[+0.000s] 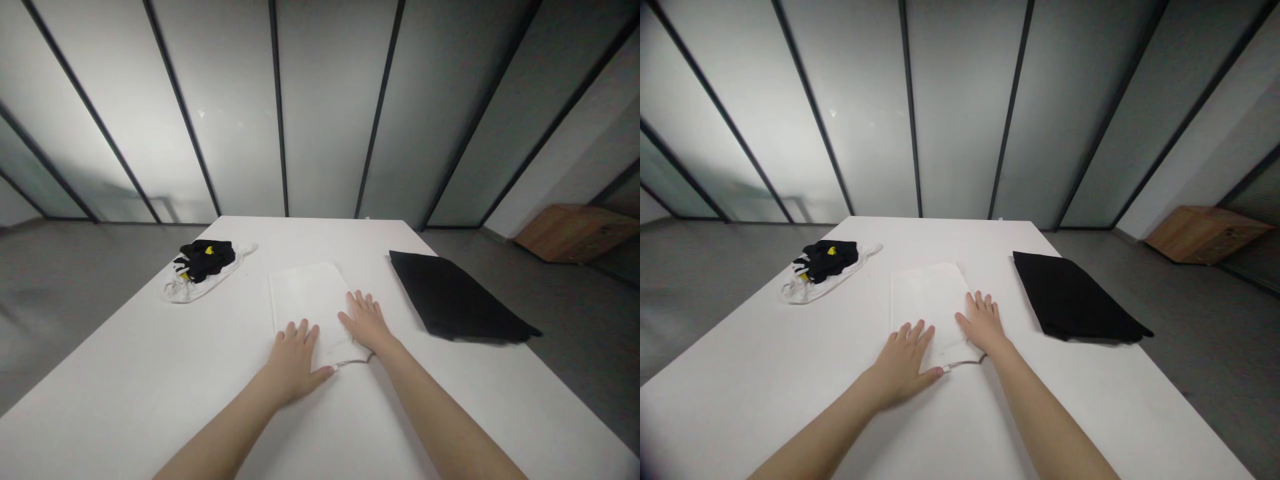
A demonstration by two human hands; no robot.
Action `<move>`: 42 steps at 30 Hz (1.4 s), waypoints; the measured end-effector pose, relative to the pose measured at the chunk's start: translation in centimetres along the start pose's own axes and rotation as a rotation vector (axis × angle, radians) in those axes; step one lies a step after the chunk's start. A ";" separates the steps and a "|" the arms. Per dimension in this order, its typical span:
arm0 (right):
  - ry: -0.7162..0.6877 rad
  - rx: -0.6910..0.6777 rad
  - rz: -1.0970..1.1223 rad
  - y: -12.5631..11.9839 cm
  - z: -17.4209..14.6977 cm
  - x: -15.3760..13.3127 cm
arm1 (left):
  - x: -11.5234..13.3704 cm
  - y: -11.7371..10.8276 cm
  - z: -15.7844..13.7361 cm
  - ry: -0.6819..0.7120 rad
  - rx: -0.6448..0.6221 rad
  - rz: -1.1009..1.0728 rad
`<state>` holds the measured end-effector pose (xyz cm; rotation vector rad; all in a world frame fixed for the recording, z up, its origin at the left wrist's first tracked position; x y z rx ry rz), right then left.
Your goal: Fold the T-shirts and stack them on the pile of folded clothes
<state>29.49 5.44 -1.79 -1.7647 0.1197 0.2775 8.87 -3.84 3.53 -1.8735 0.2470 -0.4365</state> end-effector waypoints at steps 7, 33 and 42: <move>-0.365 -0.144 0.063 -0.6 -0.8 -0.7 | 0.5 -1.6 0.2 0.019 -0.002 -0.054; -0.108 -0.301 0.191 -3.5 -1.5 1.2 | -14.0 -2.2 3.1 -0.528 0.309 -0.076; 0.066 -0.197 0.934 -2.6 -0.1 5.1 | -14.1 -2.2 3.5 -0.389 0.234 -0.216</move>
Point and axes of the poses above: each hand's wrist, its own z-axis towards the middle knuckle, its own y-axis out of the palm, x = y × z, the point moved 5 cm from there along z, towards the middle knuckle, and after that the axes turned 6 degrees about -x, right-handed, at the moved point
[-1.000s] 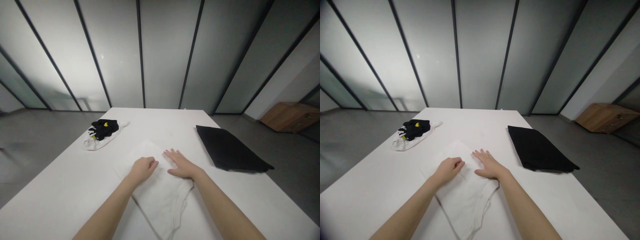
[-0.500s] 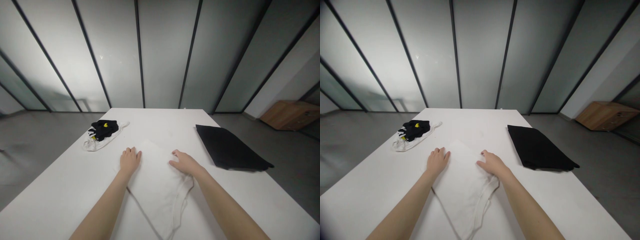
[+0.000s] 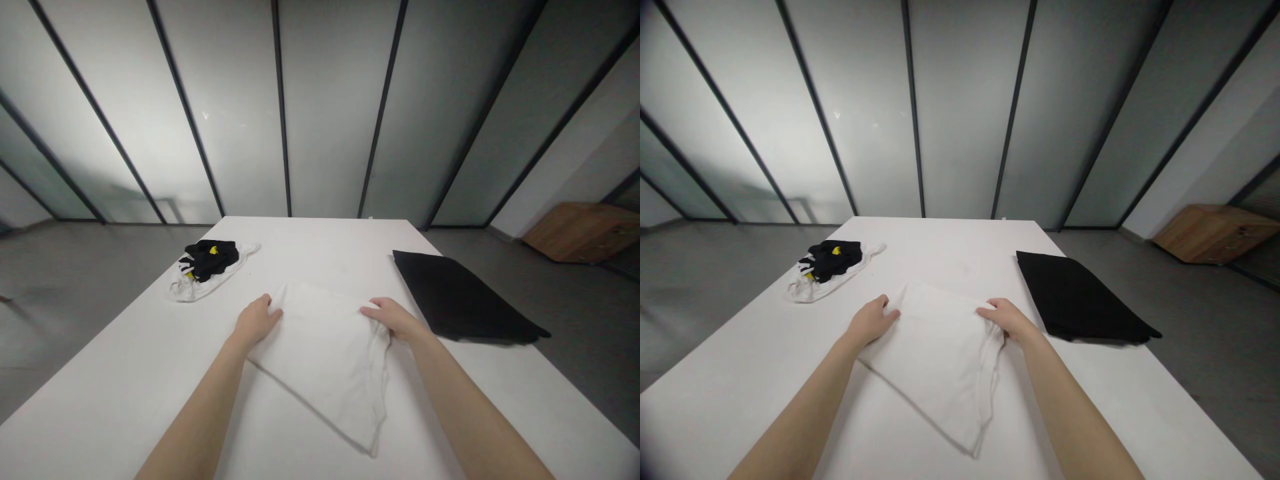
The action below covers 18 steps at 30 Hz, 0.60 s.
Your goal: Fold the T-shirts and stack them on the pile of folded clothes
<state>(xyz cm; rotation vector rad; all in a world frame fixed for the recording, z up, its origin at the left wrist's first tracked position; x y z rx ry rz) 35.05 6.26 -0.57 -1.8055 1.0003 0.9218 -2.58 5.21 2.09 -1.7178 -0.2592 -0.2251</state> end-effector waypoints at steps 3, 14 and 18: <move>-0.005 0.136 0.285 -0.7 0.5 1.2 | 0.0 0.3 -0.1 0.048 -0.025 -0.180; 0.167 -0.313 0.268 -0.1 -1.8 1.3 | -3.2 -0.3 0.1 -0.037 -0.123 -0.192; 0.159 -0.316 0.284 0.8 -1.4 1.4 | -3.7 -0.5 0.1 -0.012 -0.028 -0.358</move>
Point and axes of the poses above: each hand's wrist, its own z-axis towards the middle knuckle, its own y-axis out of the palm, x = y × z, the point moved 5 cm from there along z, towards the middle knuckle, and after that the axes turned 6 degrees about -x, right-handed, at the moved point
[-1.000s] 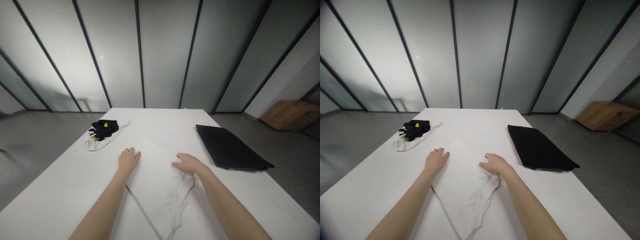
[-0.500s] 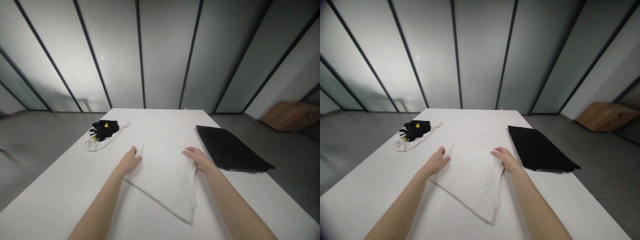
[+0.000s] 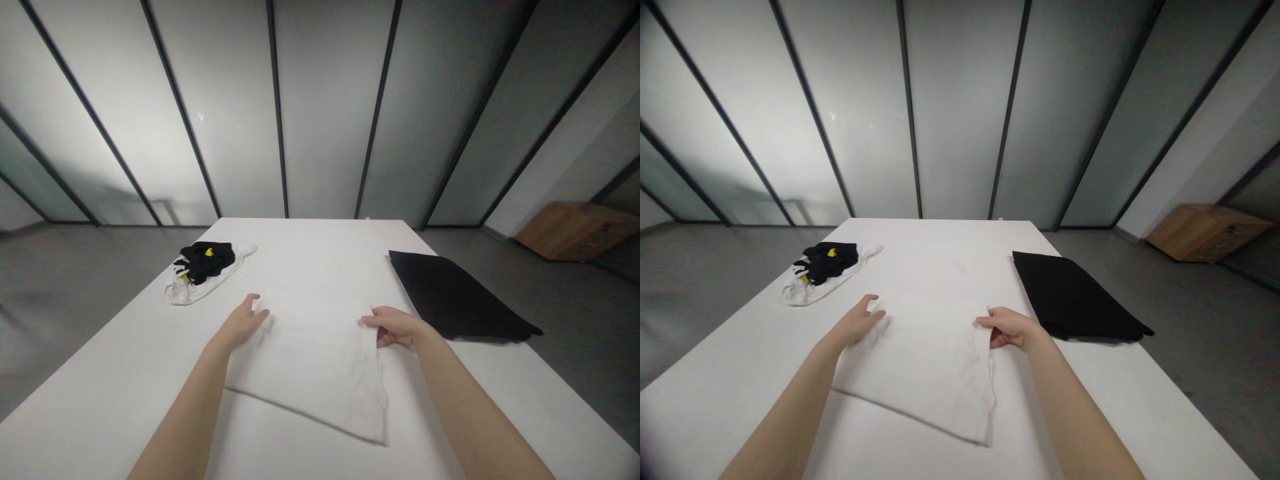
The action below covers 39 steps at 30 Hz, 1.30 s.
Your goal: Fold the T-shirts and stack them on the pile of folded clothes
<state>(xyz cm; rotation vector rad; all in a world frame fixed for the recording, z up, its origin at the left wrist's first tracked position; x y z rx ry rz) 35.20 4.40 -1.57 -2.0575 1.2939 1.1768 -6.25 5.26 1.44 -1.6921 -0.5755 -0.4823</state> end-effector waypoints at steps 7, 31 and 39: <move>-0.093 -0.128 0.222 1.8 0.7 0.5 | 0.5 0.4 0.8 0.141 0.064 -0.267; -0.103 0.041 0.396 8.3 3.1 -0.8 | -3.0 -0.7 2.9 0.056 0.022 -0.960; 0.002 -0.217 0.667 10.3 4.6 -2.7 | -3.6 -1.0 2.3 -0.023 -0.141 -1.272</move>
Point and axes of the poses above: each hand's wrist, its own z-axis towards the middle knuckle, its own y-axis out of the palm, x = y × z, the point moved 5 cm from there along z, towards the middle knuckle, and after that the axes turned 6 degrees about -x, right-handed, at the moved point
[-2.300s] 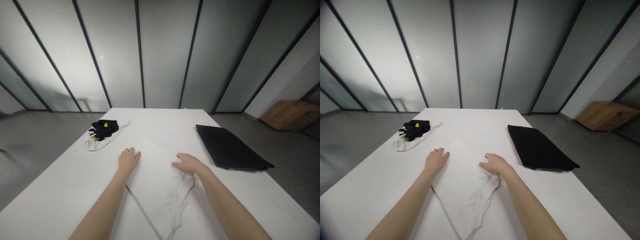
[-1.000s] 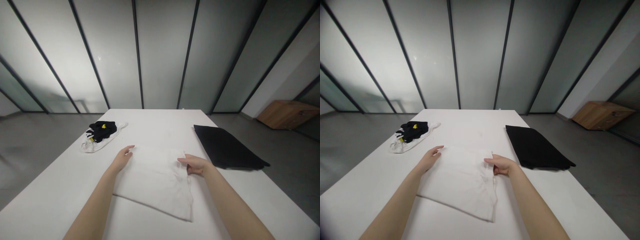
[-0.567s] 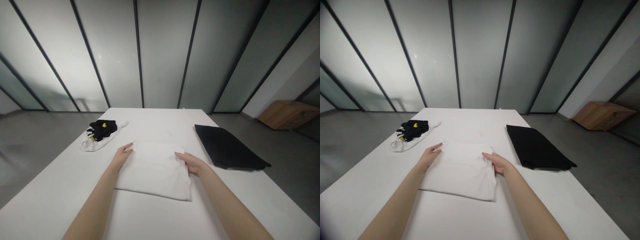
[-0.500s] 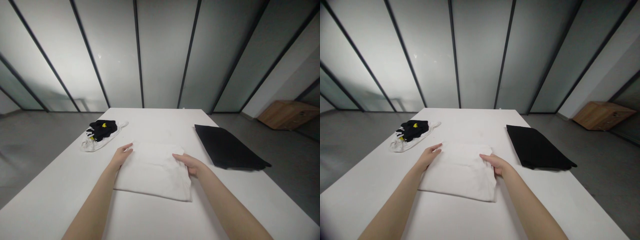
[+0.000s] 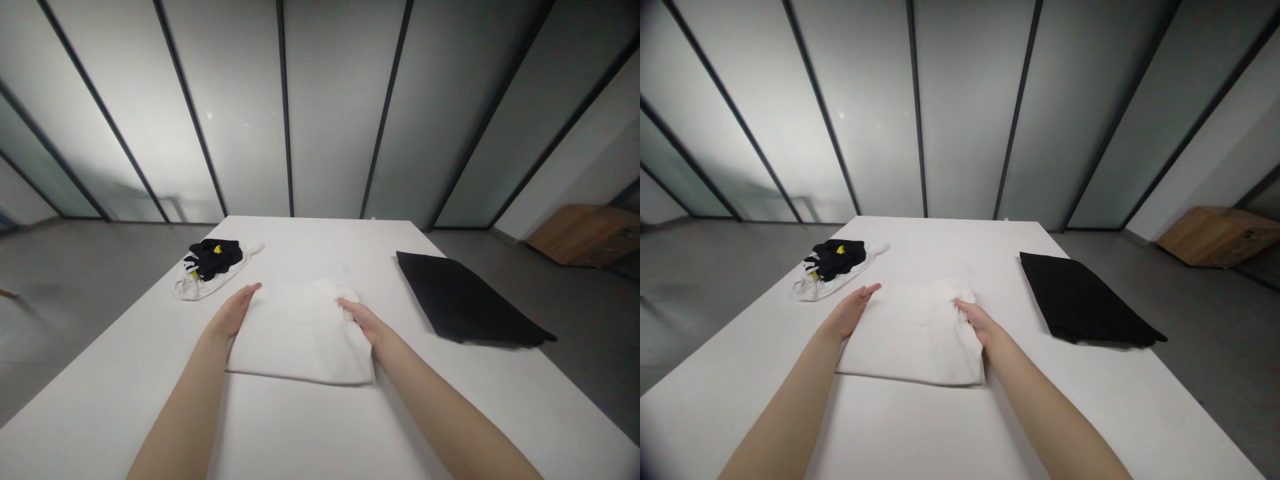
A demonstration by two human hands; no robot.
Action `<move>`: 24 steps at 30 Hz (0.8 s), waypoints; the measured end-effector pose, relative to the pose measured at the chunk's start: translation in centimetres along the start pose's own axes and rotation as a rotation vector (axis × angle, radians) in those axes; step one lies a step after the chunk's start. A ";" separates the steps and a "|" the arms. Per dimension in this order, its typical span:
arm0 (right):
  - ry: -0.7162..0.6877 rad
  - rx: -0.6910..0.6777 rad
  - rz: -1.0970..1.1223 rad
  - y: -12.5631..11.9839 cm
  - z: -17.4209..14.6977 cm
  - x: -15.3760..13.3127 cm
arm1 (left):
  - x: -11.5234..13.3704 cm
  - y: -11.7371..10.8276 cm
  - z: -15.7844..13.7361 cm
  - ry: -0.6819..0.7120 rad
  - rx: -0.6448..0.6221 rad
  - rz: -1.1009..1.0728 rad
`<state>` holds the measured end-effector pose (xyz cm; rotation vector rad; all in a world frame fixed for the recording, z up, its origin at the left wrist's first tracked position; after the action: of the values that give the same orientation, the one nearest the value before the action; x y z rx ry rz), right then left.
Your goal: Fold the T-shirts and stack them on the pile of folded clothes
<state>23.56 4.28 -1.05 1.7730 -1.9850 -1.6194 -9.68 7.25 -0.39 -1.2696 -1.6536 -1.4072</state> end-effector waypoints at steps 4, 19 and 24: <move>-0.074 -0.029 0.030 0.9 1.3 -1.6 | 0.2 -0.2 -0.5 -0.017 -0.120 -0.114; -1.263 0.444 0.318 -12.0 -18.2 -21.0 | -0.4 0.4 -0.3 -0.053 -0.214 -0.160; -1.105 0.617 0.427 -18.8 -21.3 -13.2 | -0.6 0.1 0.1 -0.033 -0.224 -0.167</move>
<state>54.58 3.82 3.60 0.2442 -3.2441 -2.1739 -9.39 7.15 -0.91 -1.3070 -1.6938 -1.7205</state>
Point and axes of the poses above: each hand's wrist, its own z-axis towards the middle knuckle, its own y-axis out of the palm, x = y × z, the point moved 5 cm from there along z, towards the middle knuckle, and after that the axes turned 6 degrees about -x, right-handed, at the moved point
